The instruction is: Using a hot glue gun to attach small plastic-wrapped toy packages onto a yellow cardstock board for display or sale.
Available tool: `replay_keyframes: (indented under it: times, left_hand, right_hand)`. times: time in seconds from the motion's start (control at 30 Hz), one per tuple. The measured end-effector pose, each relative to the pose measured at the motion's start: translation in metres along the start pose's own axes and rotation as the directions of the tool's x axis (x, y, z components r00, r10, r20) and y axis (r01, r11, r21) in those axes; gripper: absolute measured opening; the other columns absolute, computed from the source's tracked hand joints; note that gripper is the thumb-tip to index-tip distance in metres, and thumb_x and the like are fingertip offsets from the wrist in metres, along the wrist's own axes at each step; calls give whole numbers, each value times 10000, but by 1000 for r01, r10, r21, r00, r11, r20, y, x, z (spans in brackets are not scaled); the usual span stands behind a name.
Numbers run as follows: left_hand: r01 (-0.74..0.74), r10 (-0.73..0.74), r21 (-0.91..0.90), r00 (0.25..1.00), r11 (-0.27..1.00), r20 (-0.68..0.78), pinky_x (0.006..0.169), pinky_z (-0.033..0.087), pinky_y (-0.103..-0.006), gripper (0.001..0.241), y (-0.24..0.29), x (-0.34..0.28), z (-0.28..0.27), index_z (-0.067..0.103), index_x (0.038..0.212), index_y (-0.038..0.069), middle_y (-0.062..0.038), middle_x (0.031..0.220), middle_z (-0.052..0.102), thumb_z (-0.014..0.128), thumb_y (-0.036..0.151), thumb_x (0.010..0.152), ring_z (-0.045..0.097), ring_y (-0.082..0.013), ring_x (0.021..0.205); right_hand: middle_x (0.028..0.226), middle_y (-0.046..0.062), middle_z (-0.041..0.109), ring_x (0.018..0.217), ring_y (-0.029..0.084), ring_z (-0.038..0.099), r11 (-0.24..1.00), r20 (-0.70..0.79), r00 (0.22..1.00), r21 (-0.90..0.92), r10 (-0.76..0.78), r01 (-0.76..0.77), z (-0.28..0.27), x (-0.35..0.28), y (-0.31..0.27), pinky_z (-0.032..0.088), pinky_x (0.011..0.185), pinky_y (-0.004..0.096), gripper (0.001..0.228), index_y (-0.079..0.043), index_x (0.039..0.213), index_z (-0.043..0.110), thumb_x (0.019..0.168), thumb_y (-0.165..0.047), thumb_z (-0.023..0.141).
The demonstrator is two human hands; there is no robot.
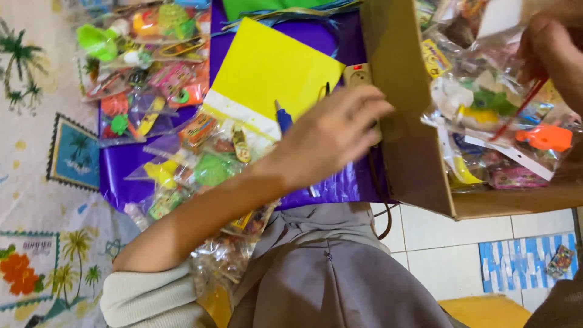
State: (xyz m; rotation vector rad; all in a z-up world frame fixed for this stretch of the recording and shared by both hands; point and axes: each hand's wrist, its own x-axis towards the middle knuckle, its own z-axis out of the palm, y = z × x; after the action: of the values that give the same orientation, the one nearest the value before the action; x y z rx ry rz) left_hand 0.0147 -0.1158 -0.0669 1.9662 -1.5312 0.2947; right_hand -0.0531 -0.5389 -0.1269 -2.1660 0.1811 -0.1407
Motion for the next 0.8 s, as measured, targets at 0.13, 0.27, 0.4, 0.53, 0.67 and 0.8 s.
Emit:
replay_keyframes:
  times: [0.13, 0.27, 0.4, 0.53, 0.67, 0.8]
  left_hand:
    - [-146, 111, 121, 959, 982, 260, 1318, 368, -468, 960, 16, 22, 44, 335, 1540, 100, -139, 1596, 359, 921, 532, 914, 399, -285, 1503]
    - [-277, 164, 234, 897, 932, 410, 1333, 153, -431, 1171, 19, 41, 50, 260, 1618, 146, -117, 1684, 257, 947, 745, 882, 247, -268, 1583]
    - [-262, 241, 39, 929, 964, 282, 1305, 188, -469, 875, 4, 42, 61, 516, 1418, 14, -133, 1505, 495, 906, 366, 719, 309, -299, 1513]
    - [-321, 295, 95, 931, 943, 218, 1277, 248, -491, 627, -2, 36, 79, 568, 1236, 55, -121, 1353, 560, 884, 242, 728, 386, -312, 1462]
    - [-306, 289, 102, 946, 947, 147, 1257, 277, -497, 317, -8, 28, 92, 593, 1207, 63, -127, 1330, 575, 716, 154, 930, 439, -309, 1417]
    - [-290, 274, 78, 947, 954, 166, 1247, 296, -520, 394, -9, 26, 92, 549, 1210, 69, -128, 1312, 565, 768, 241, 932, 465, -318, 1400]
  right_hand:
    - [928, 202, 545, 673, 258, 512, 979, -107, 983, -155, -151, 133, 7, -32, -87, 463, 594, 335, 207, 177, 1545, 577, 1356, 111, 524]
    - [867, 157, 668, 629, 212, 600, 855, 1, 981, -489, -195, 170, -5, -40, -123, 461, 553, 314, 185, 80, 1308, 723, 1130, 104, 678]
    - [849, -22, 775, 489, 182, 678, 353, 172, 967, -907, -188, 230, -18, -35, -106, 553, 515, 293, 268, -205, 1281, 751, 1013, -206, 736]
    - [817, 114, 763, 510, 272, 692, 538, 62, 990, -834, -127, 121, -22, -36, -124, 550, 510, 384, 306, -113, 1267, 810, 965, -136, 767]
    - [843, 44, 759, 567, 265, 693, 355, 50, 985, -929, -163, 106, -26, -32, -128, 550, 563, 361, 303, -246, 1242, 792, 951, -219, 708]
    - [875, 6, 821, 687, 246, 793, 494, 271, 893, -867, 360, 64, -16, -13, -157, 657, 718, 427, 462, -376, 1296, 678, 863, -217, 659]
